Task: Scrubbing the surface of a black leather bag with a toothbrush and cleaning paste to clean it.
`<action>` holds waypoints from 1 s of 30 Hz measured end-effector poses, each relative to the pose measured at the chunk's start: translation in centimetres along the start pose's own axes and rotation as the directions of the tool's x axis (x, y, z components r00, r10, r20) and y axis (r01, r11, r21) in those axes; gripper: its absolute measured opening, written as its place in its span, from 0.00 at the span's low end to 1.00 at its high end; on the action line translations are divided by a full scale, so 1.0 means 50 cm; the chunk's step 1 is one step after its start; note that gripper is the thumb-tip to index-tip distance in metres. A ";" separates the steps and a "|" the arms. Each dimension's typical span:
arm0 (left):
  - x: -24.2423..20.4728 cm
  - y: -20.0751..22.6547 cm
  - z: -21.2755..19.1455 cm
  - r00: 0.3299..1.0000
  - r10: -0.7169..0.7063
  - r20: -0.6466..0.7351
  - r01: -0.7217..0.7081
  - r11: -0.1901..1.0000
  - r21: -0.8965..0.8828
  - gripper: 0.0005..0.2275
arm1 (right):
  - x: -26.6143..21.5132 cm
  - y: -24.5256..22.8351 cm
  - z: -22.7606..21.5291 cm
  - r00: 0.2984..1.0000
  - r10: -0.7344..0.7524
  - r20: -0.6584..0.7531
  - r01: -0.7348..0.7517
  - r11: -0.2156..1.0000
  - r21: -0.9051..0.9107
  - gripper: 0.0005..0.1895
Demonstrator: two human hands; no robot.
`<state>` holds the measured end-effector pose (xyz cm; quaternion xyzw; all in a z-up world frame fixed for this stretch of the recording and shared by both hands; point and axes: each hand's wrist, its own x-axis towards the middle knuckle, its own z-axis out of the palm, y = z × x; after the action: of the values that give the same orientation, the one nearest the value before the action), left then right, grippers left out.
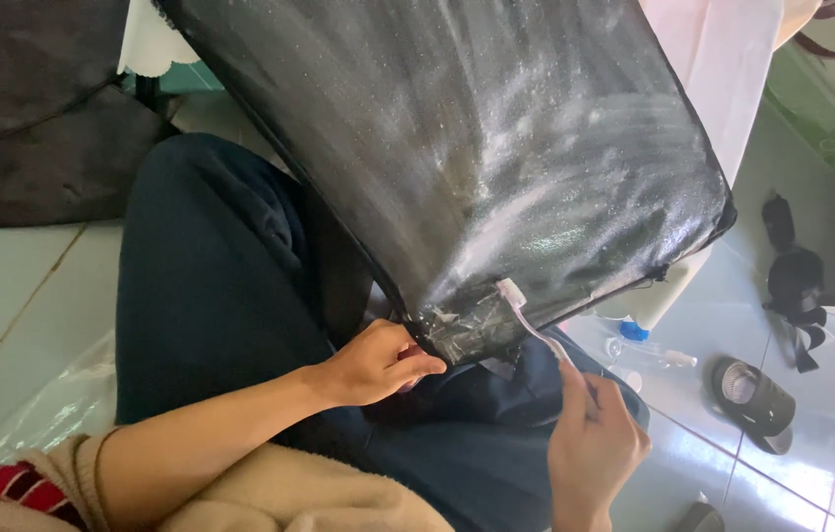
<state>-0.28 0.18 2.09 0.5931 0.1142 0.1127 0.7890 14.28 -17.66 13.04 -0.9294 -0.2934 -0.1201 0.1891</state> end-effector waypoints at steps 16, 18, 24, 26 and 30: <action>-0.003 -0.013 -0.003 0.997 0.073 -0.002 -0.073 0.997 0.015 0.05 | 0.043 0.042 -0.029 0.969 0.131 -0.211 -0.085 0.973 0.214 0.11; -0.003 -0.016 -0.002 0.998 0.060 -0.014 -0.060 0.998 0.021 0.06 | 0.045 0.029 -0.029 0.970 0.024 -0.241 0.021 0.983 0.184 0.12; -0.006 -0.002 -0.007 1.000 0.013 -0.012 -0.013 1.000 0.025 0.05 | 0.077 0.052 -0.022 0.905 -0.255 -0.340 0.261 0.965 -0.029 0.18; -0.006 -0.006 -0.006 1.000 0.019 -0.016 -0.018 1.000 0.018 0.05 | 0.099 0.033 -0.036 0.920 -0.259 -0.296 0.266 0.964 -0.015 0.16; -0.005 -0.002 -0.005 0.999 0.031 -0.012 -0.031 0.999 -0.040 0.04 | 0.141 0.035 -0.043 0.931 -0.275 -0.241 0.266 0.961 -0.071 0.15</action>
<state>-0.61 0.31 1.95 0.5782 0.1074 0.1306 0.7982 20.70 -16.37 16.83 -0.8610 -0.3903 -0.2658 0.1887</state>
